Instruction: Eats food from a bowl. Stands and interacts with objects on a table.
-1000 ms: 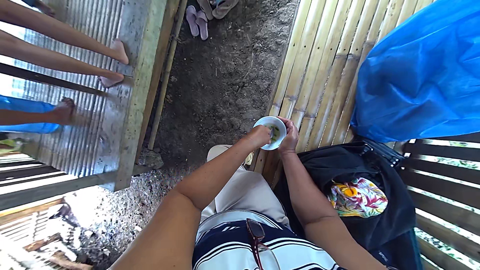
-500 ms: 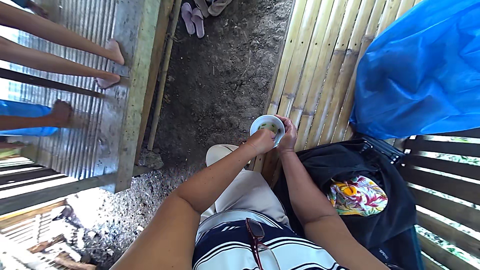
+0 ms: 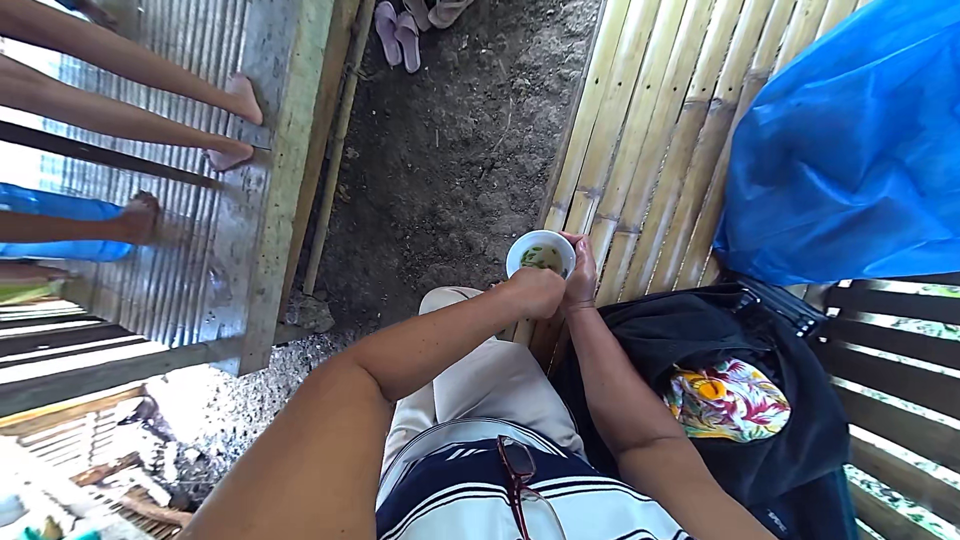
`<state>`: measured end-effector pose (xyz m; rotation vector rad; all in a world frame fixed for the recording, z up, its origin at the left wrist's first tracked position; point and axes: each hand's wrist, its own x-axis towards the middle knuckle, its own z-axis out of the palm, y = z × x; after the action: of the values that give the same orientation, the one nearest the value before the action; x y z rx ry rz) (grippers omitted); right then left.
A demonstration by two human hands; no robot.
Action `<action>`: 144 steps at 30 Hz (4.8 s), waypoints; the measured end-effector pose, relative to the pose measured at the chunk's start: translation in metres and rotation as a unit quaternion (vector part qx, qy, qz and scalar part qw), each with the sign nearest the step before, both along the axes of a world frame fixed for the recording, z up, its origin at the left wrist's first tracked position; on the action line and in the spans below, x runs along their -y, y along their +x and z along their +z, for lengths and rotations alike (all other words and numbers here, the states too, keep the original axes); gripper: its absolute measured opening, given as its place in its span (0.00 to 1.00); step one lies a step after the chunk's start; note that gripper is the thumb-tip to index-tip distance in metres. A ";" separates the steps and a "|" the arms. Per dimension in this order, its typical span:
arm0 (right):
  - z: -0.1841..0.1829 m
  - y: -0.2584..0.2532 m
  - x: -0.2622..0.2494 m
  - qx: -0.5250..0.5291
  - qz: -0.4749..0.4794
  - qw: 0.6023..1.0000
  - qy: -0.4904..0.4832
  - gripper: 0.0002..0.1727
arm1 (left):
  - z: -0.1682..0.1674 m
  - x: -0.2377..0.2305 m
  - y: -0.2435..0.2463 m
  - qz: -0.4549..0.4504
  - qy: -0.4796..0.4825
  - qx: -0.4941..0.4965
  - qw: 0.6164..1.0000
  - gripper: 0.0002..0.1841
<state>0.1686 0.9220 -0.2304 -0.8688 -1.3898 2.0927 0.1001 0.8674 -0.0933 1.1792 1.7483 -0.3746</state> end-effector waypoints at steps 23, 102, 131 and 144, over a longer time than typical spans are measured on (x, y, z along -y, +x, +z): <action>0.000 0.001 0.000 -0.014 0.011 1.000 -0.005 0.34 | -0.019 0.045 -0.051 0.277 0.071 0.064 0.956 0.11; 0.003 -0.002 0.001 0.000 0.018 1.000 -0.004 0.34 | 0.001 0.011 -0.016 -0.061 -0.032 0.014 0.998 0.08; 0.000 -0.003 0.000 -0.003 0.012 1.000 0.009 0.34 | -0.042 0.025 -0.021 0.365 0.038 0.125 0.922 0.10; -0.001 -0.002 0.000 0.003 0.026 0.999 0.027 0.34 | -0.033 0.018 -0.010 0.199 0.057 0.070 0.976 0.07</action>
<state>0.1665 0.9217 -0.2314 -0.8272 -1.4792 2.0827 0.0899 0.8493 -0.1259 0.8798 1.8457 0.0486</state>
